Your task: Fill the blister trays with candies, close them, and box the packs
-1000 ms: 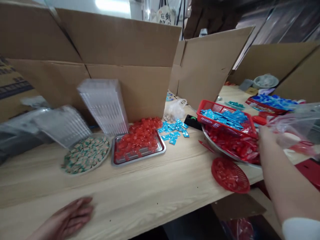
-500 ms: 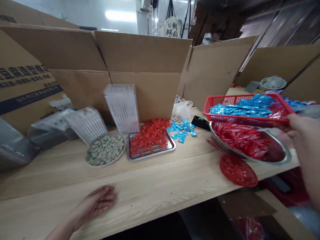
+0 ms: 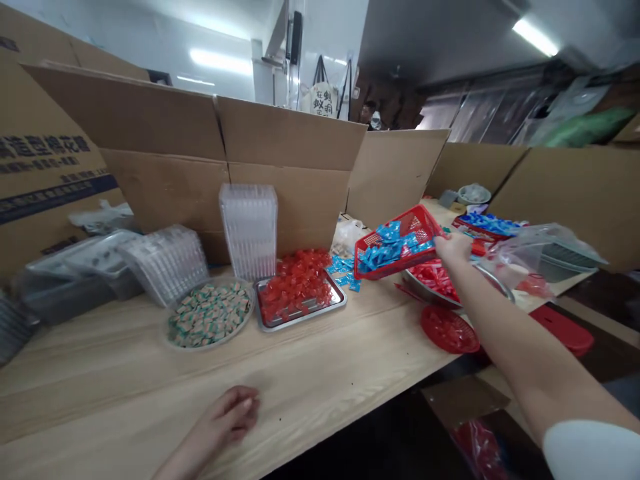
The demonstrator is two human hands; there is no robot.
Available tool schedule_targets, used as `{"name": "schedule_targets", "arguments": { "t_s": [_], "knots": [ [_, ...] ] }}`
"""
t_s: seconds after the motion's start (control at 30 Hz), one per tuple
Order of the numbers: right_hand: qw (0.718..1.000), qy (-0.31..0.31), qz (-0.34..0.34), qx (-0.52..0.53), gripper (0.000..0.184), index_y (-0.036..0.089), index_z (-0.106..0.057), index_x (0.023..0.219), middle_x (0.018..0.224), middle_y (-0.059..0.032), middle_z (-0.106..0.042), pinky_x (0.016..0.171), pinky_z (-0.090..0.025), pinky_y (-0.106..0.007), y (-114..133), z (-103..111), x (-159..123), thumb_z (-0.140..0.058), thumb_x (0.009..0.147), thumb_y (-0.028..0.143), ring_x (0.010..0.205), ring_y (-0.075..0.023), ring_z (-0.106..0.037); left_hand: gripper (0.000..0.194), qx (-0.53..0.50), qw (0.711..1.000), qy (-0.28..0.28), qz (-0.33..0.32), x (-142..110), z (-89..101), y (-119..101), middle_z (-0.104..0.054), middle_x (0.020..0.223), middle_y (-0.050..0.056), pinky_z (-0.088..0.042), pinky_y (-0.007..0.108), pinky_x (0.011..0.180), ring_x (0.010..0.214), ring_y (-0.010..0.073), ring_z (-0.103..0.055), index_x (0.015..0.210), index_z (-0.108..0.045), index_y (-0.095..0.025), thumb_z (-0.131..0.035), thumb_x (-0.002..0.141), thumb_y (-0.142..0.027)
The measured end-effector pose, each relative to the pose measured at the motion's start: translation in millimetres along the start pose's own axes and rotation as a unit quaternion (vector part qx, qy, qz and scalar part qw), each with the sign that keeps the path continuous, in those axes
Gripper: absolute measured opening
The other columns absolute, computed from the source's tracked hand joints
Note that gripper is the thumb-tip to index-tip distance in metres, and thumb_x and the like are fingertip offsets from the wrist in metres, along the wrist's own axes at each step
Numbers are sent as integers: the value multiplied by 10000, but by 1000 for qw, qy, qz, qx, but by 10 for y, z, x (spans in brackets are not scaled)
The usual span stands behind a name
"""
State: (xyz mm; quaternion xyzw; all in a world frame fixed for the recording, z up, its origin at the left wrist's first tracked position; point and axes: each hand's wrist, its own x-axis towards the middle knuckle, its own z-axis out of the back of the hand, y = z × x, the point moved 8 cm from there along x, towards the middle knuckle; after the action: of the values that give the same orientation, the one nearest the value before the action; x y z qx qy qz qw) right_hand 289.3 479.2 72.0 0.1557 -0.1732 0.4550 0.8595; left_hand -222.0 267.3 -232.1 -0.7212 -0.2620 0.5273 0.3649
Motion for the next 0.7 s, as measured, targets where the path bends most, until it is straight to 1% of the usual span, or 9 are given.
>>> {"name": "schedule_targets", "arguments": {
  "t_s": [0.03,0.1,0.2,0.27,0.4,0.47,0.57,0.63,0.7],
  "knots": [
    [1000,0,-12,-2,270,61,-660,893,702,-145,-590,566,-311,-300,60,-40,-13,-450,803,205,638,-192,-500,460,35,999,12,-29,33,-59,-55,-669,932,68,-476,297,708,779,189,-619,963,-610,-193,-620,699,-570],
    [1000,1,-29,-1,287,79,-658,925,778,-155,-607,585,-322,-302,179,-116,-32,-443,807,229,690,-209,-522,357,109,988,30,-101,114,-228,-209,-658,873,57,-464,300,744,805,197,-601,906,-615,-187,-604,734,-500],
    [1000,-1,-20,0,311,82,-647,968,852,-161,-616,622,-348,-304,380,-214,-41,-430,812,241,759,-231,-550,219,202,962,55,-175,283,-621,-445,-649,975,65,-428,307,873,951,207,-581,932,-611,-193,-539,793,-346],
    [1000,-5,-5,-3,322,69,-641,979,875,-168,-618,651,-365,-309,512,-266,-34,-422,816,239,794,-243,-560,236,252,941,70,-212,437,-946,-602,-630,1061,69,-422,309,906,1005,201,-567,1004,-597,-198,-509,797,-270],
    [999,-11,30,-12,309,82,-627,991,951,-174,-611,685,-377,-309,798,-328,6,-407,828,225,845,-248,-564,369,347,880,81,-315,812,-1626,-916,-543,1229,93,-357,321,1023,1169,200,-477,1135,-561,-184,-501,771,-184],
    [998,-14,62,-20,296,104,-615,1003,993,-167,-598,690,-378,-305,985,-330,21,-400,842,229,860,-244,-562,428,362,870,69,-327,1043,-1890,-997,-465,1331,110,-295,357,1078,1264,223,-388,1191,-536,-173,-497,764,-164],
    [990,-21,134,-47,274,119,-599,1005,1016,-157,-576,685,-375,-304,1298,-307,2,-391,860,224,850,-238,-571,493,365,872,52,-322,1347,-2191,-1044,-387,1407,125,-239,402,1113,1328,256,-300,1248,-497,-152,-494,755,-145],
    [982,-26,174,-67,267,123,-594,999,1018,-150,-568,664,-371,-300,1453,-287,-27,-381,868,215,819,-230,-583,519,363,875,40,-319,1482,-2319,-1045,-368,1423,135,-226,402,1122,1341,263,-278,1269,-478,-134,-499,751,-141],
    [976,-31,199,-83,264,127,-594,990,1029,-145,-562,639,-366,-293,1534,-268,-46,-372,872,206,790,-221,-590,533,356,878,24,-320,1563,-2379,-1031,-353,1433,138,-217,385,1128,1350,252,-262,1288,-455,-121,-488,756,-133]
  ]
}}
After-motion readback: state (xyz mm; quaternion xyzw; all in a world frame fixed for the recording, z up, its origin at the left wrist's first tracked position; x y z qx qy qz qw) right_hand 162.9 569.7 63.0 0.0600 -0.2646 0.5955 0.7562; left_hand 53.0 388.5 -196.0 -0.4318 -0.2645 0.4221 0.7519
